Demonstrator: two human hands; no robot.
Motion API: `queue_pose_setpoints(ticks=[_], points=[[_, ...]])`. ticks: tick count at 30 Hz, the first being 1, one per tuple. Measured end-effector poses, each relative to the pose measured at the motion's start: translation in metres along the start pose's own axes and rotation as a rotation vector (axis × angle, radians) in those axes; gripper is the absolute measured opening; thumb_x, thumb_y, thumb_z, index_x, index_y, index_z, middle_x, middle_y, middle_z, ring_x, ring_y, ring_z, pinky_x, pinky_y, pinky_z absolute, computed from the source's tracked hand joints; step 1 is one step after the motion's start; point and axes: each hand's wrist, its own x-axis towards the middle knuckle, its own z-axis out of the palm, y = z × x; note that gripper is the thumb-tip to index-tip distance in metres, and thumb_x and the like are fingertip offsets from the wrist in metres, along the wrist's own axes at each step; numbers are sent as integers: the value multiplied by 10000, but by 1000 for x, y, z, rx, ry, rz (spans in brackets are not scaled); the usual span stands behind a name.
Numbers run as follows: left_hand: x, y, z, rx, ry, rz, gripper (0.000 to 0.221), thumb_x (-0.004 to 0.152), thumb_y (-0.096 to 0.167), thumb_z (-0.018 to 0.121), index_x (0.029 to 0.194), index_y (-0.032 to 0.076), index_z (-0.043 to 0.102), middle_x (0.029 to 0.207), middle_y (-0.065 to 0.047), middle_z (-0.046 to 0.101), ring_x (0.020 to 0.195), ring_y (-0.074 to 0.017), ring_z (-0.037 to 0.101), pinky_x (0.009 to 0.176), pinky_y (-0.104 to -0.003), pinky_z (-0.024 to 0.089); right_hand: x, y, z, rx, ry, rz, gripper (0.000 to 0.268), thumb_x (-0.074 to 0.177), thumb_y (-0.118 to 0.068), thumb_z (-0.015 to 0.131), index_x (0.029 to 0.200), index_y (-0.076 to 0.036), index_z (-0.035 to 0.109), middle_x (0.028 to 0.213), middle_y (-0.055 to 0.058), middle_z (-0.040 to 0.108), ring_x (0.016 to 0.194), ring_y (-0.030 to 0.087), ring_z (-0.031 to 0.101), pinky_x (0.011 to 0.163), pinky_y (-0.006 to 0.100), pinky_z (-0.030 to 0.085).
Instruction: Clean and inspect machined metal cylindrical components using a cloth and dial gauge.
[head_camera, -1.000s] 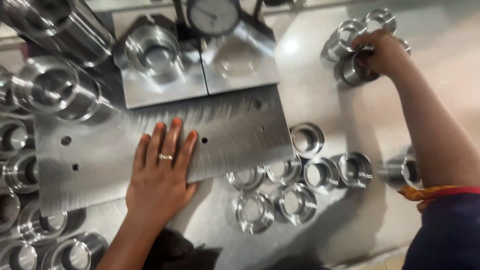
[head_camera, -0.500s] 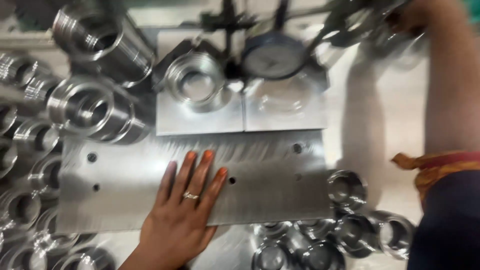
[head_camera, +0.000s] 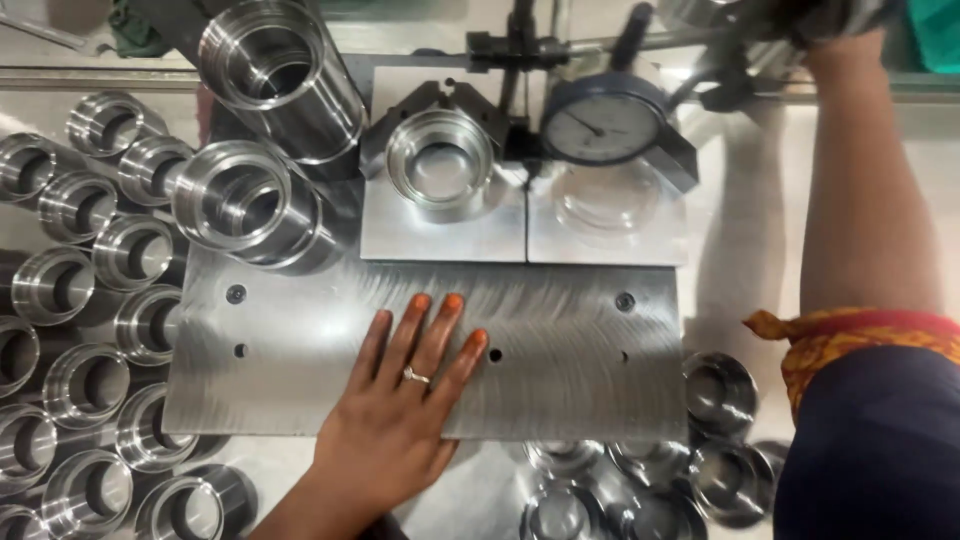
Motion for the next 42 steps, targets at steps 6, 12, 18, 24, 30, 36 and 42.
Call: queue_pose_setpoints(ticks=[6, 12, 18, 24, 30, 36, 42], points=[[1, 3, 2, 76, -22, -34, 970, 620, 354, 798, 1493, 142, 432, 1615, -162, 288, 1492, -382, 262, 1199, -579, 227, -75, -64, -253, 444, -286, 395, 283, 964, -132, 773, 1214, -39, 679, 1200, 173, 723, 1167, 398, 654, 969, 501, 519], [-5, 5, 8, 180, -49, -22, 1028, 640, 440, 846, 1537, 168, 425, 1633, -165, 291, 1495, -388, 271, 1206, -581, 226, -235, -111, -510, 457, -568, 925, 426, 947, -234, 813, 1327, -78, 700, 1261, 135, 723, 1207, 300, 668, 938, 459, 522], [-13, 4, 12, 217, -25, -9, 992, 698, 434, 840, 1578, 173, 463, 1681, -153, 284, 1549, -382, 254, 1267, -564, 214, -340, -108, -568, 349, -910, 829, 744, 785, -208, 864, 1472, -89, 605, 1236, 204, 716, 1111, 411, 668, 929, 493, 518], [-18, 7, 14, 206, 23, -19, 955, 725, 401, 847, 1580, 177, 484, 1697, -129, 305, 1562, -356, 272, 1278, -549, 207, -302, -154, -558, 172, -847, 847, 606, 861, -122, 809, 1431, -56, 616, 1175, 255, 712, 1144, 444, 641, 955, 521, 508], [-18, 7, 14, 185, 65, -4, 984, 676, 373, 877, 1560, 168, 496, 1668, -132, 332, 1534, -362, 306, 1251, -557, 245, -194, -203, -560, 238, -740, 564, 717, 743, -58, 816, 1423, -184, 629, 1210, 132, 704, 1187, 357, 633, 984, 481, 514], [-17, 10, 10, 168, 78, -14, 969, 653, 320, 873, 1541, 176, 514, 1655, -123, 357, 1527, -356, 325, 1247, -555, 264, -161, -213, -535, 347, -718, 306, 624, 835, -23, 741, 1414, -225, 632, 1438, 48, 619, 1152, 304, 662, 938, 416, 563], [-16, 11, 9, 137, 101, -14, 945, 697, 455, 868, 1529, 172, 521, 1648, -127, 357, 1524, -355, 329, 1250, -558, 265, -123, -227, -550, 456, -1051, 81, 797, 850, -32, 710, 1530, -345, 436, 1646, 67, 324, 1118, 303, 688, 925, 396, 594]])
